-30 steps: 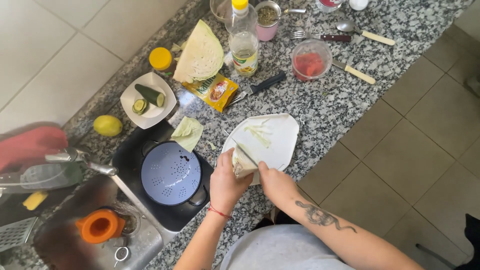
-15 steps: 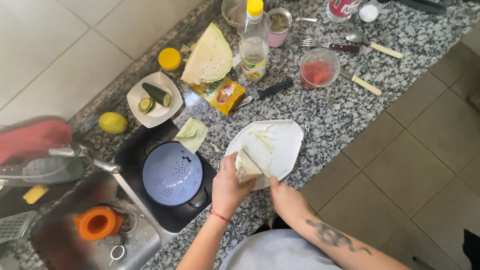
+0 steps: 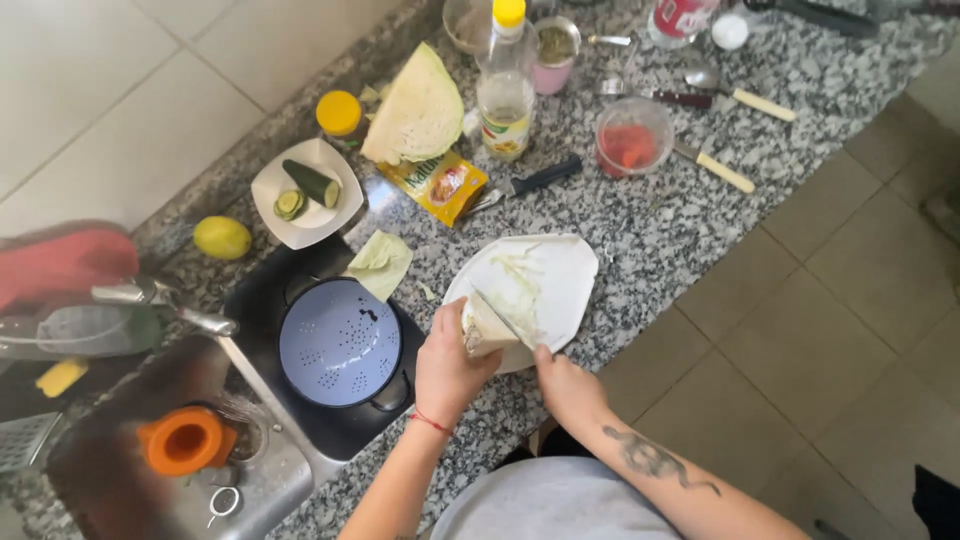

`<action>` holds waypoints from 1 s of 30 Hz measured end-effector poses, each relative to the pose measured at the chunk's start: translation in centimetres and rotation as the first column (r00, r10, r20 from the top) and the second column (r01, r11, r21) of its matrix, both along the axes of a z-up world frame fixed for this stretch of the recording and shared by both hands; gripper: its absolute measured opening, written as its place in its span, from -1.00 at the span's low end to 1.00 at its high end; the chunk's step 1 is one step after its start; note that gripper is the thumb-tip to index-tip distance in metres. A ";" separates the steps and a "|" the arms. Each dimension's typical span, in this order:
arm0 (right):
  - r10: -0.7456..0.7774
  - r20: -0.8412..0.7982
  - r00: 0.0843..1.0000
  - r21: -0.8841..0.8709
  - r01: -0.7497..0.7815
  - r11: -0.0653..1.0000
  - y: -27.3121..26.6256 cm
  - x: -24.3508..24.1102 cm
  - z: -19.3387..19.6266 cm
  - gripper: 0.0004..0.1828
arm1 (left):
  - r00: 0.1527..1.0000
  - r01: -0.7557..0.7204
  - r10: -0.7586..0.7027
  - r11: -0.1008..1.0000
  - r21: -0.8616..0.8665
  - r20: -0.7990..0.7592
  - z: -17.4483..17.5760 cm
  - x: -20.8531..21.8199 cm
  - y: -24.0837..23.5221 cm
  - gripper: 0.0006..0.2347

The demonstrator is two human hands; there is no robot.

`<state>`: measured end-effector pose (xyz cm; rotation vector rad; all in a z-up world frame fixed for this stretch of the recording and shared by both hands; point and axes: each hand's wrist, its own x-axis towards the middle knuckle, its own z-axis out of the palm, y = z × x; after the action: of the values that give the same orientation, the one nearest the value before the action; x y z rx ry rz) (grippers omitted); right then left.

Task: The person cuts a wedge of cabbage on a white cutting board using a knife, then transfers the chopped pieces into a blue colander in the sink. They rinse the cabbage under running water and place the empty cutting board on the counter.

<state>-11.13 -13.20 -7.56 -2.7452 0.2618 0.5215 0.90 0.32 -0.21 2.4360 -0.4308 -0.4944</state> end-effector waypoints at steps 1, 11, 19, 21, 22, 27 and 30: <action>0.006 -0.002 1.000 0.003 -0.006 1.000 -0.8 0.7 0.3 -0.72 | 1.000 -0.006 0.006 1.000 0.003 -0.002 -0.1 0.2 0.0 -0.42; -0.058 0.130 0.990 0.100 0.045 0.994 -0.4 0.4 7.2 -0.84 | 0.999 0.016 -0.016 1.000 0.000 0.043 -0.4 -0.4 0.2 -0.42; -0.012 0.022 1.000 0.119 0.010 0.993 0.1 1.5 6.5 -0.85 | 1.000 0.005 -0.004 1.000 -0.014 0.024 -0.4 -0.2 0.3 -0.43; 0.036 0.045 0.998 0.047 -0.038 0.998 0.5 3.1 5.0 -0.89 | 1.000 -0.015 0.015 0.999 -0.046 0.002 -0.1 -0.1 0.3 -0.45; 0.035 0.045 0.998 0.047 -0.037 0.998 0.5 3.5 5.1 -0.89 | 1.000 -0.014 0.014 0.999 -0.046 0.002 -0.3 0.1 0.3 -0.45; 0.010 -0.115 0.993 0.057 -0.003 0.998 0.4 1.2 3.8 -0.81 | 0.998 0.050 -0.048 0.996 -0.075 0.032 -1.0 0.0 0.7 -0.42; -0.001 -0.037 0.999 0.131 0.006 0.991 0.7 2.8 5.9 -0.81 | 0.999 -0.042 0.042 0.998 -0.037 0.010 -1.0 -0.1 0.4 -0.44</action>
<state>-8.34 -12.53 -1.68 -2.6100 0.2325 0.5687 0.84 0.70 -1.24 2.4087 -0.3892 -0.4518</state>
